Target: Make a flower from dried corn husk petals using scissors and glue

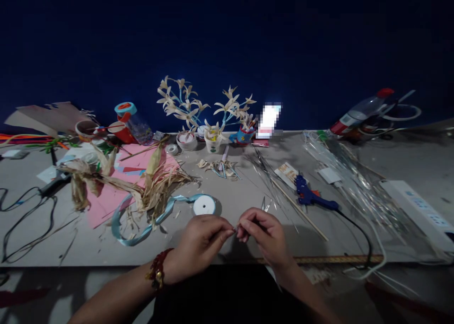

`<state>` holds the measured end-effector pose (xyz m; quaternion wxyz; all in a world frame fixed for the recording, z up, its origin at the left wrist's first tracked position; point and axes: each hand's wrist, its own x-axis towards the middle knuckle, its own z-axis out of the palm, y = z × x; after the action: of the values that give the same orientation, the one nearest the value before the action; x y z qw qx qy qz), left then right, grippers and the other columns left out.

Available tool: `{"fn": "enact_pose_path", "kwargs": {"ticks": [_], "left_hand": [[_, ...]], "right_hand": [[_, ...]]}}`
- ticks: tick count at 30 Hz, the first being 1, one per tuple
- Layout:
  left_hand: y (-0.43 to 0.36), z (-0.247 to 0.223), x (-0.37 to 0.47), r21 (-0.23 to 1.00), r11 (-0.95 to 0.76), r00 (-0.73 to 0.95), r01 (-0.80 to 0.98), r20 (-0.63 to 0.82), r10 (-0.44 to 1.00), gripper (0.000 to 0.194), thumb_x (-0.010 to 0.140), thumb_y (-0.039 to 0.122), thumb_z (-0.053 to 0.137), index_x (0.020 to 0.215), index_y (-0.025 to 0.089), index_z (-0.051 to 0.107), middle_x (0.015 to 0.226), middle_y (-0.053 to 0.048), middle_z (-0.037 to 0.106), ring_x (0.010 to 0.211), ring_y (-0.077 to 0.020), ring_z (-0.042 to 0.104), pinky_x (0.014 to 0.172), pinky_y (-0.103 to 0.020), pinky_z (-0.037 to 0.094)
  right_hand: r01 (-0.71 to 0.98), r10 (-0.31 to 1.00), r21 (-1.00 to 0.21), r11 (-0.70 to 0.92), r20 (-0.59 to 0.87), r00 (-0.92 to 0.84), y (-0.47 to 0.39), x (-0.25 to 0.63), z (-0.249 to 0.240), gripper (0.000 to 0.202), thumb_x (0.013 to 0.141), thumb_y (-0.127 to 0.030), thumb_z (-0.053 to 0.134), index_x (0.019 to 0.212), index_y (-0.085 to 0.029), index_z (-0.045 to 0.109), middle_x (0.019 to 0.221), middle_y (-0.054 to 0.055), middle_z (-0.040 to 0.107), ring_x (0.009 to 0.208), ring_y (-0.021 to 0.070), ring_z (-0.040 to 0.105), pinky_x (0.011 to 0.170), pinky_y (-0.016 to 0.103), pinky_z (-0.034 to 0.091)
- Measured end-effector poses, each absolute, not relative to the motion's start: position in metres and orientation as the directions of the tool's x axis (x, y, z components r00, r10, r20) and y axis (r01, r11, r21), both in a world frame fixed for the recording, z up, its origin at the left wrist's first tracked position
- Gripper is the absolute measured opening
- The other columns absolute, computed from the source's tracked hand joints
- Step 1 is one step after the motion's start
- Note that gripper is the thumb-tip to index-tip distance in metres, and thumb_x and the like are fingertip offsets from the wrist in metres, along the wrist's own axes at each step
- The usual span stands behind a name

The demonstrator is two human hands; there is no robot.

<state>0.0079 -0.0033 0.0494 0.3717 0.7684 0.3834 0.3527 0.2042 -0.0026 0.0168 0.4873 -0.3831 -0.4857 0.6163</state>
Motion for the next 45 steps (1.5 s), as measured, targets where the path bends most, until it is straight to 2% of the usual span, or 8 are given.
{"fn": "enact_pose_path", "kwargs": {"ticks": [8, 18, 25, 28, 30, 34, 37, 45], "left_hand": [[-0.005, 0.048, 0.009, 0.944, -0.148, 0.434, 0.293, 0.006, 0.901, 0.031, 0.098, 0.033, 0.054, 0.074, 0.016, 0.064, 0.058, 0.004, 0.054, 0.056, -0.0096, 0.047, 0.058, -0.02, 0.036], [-0.006, 0.041, 0.007, 0.962, 0.05, 0.422, 0.269, -0.164, 0.892, 0.028, 0.094, 0.037, 0.058, 0.092, 0.014, 0.073, 0.059, 0.002, 0.06, 0.057, -0.0114, 0.052, 0.059, -0.022, 0.038], [-0.005, 0.036, 0.005, 0.968, 0.081, 0.416, 0.236, -0.176, 0.892, 0.032, 0.093, 0.04, 0.059, 0.075, 0.015, 0.067, 0.056, 0.002, 0.057, 0.057, -0.0115, 0.051, 0.062, -0.024, 0.039], [-0.001, 0.032, 0.006, 0.968, 0.158, 0.393, 0.194, -0.224, 0.892, 0.032, 0.091, 0.043, 0.06, 0.081, 0.014, 0.07, 0.055, 0.003, 0.055, 0.054, -0.0109, 0.049, 0.058, -0.023, 0.037], [0.003, 0.027, 0.007, 0.967, 0.205, 0.383, 0.153, -0.25, 0.89, 0.033, 0.09, 0.045, 0.062, 0.084, 0.014, 0.071, 0.055, 0.003, 0.055, 0.054, -0.0112, 0.049, 0.058, -0.023, 0.037], [0.013, 0.017, 0.009, 0.954, 0.296, 0.37, 0.05, -0.293, 0.882, 0.036, 0.084, 0.05, 0.068, 0.084, 0.014, 0.072, 0.058, 0.002, 0.058, 0.054, -0.0112, 0.051, 0.058, -0.023, 0.039], [0.017, 0.01, 0.012, 0.939, 0.344, 0.369, 0.005, -0.321, 0.872, 0.036, 0.081, 0.05, 0.072, 0.081, 0.014, 0.072, 0.058, 0.002, 0.059, 0.05, -0.0095, 0.049, 0.056, -0.023, 0.037], [0.026, -0.004, 0.02, 0.916, 0.399, 0.379, 0.027, -0.379, 0.844, 0.037, 0.077, 0.051, 0.073, 0.075, 0.015, 0.068, 0.05, 0.004, 0.056, 0.048, -0.0092, 0.046, 0.052, -0.022, 0.032]], "right_hand": [[-0.178, 0.978, -0.984, -0.003, 0.034, -0.204, 0.0, 0.207, 0.02, 0.022, 0.091, -0.034, 0.07, 0.075, -0.019, 0.072, 0.068, 0.0, 0.07, 0.06, 0.0121, 0.062, 0.056, 0.021, 0.049], [-0.11, 0.99, -0.993, -0.046, -0.031, -0.135, 0.009, 0.212, 0.018, 0.029, 0.092, -0.035, 0.062, 0.072, -0.017, 0.073, 0.062, 0.002, 0.069, 0.055, 0.0131, 0.061, 0.054, 0.022, 0.048], [-0.098, 0.99, -0.99, -0.1, -0.089, -0.112, 0.016, 0.214, 0.015, 0.04, 0.092, -0.042, 0.056, 0.064, -0.017, 0.069, 0.056, 0.003, 0.066, 0.049, 0.0143, 0.059, 0.049, 0.024, 0.045], [0.072, 0.995, -0.995, -0.07, -0.074, -0.065, 0.013, 0.226, 0.006, 0.05, 0.099, -0.05, 0.044, 0.071, -0.018, 0.069, 0.057, 0.003, 0.065, 0.049, 0.0151, 0.058, 0.051, 0.025, 0.046], [0.351, 0.999, -0.936, 0.016, -0.003, -0.054, 0.007, 0.237, -0.003, 0.047, 0.1, -0.05, 0.044, 0.075, -0.019, 0.068, 0.06, 0.002, 0.065, 0.054, 0.0163, 0.06, 0.056, 0.026, 0.047], [0.778, 0.98, -0.597, 0.198, 0.147, -0.137, -0.016, 0.253, -0.022, 0.028, 0.099, -0.038, 0.05, 0.086, -0.022, 0.069, 0.082, 0.006, 0.071, 0.077, 0.0222, 0.067, 0.069, 0.031, 0.051], [0.846, 0.969, -0.476, 0.239, 0.167, -0.18, -0.035, 0.254, -0.03, 0.021, 0.097, -0.027, 0.049, 0.101, -0.022, 0.068, 0.099, 0.009, 0.07, 0.089, 0.0242, 0.069, 0.075, 0.033, 0.054], [0.904, 0.976, -0.373, 0.21, 0.127, -0.174, -0.06, 0.275, -0.035, 0.012, 0.096, -0.027, 0.05, 0.095, -0.022, 0.061, 0.098, 0.011, 0.068, 0.089, 0.0271, 0.067, 0.074, 0.037, 0.053]]}}
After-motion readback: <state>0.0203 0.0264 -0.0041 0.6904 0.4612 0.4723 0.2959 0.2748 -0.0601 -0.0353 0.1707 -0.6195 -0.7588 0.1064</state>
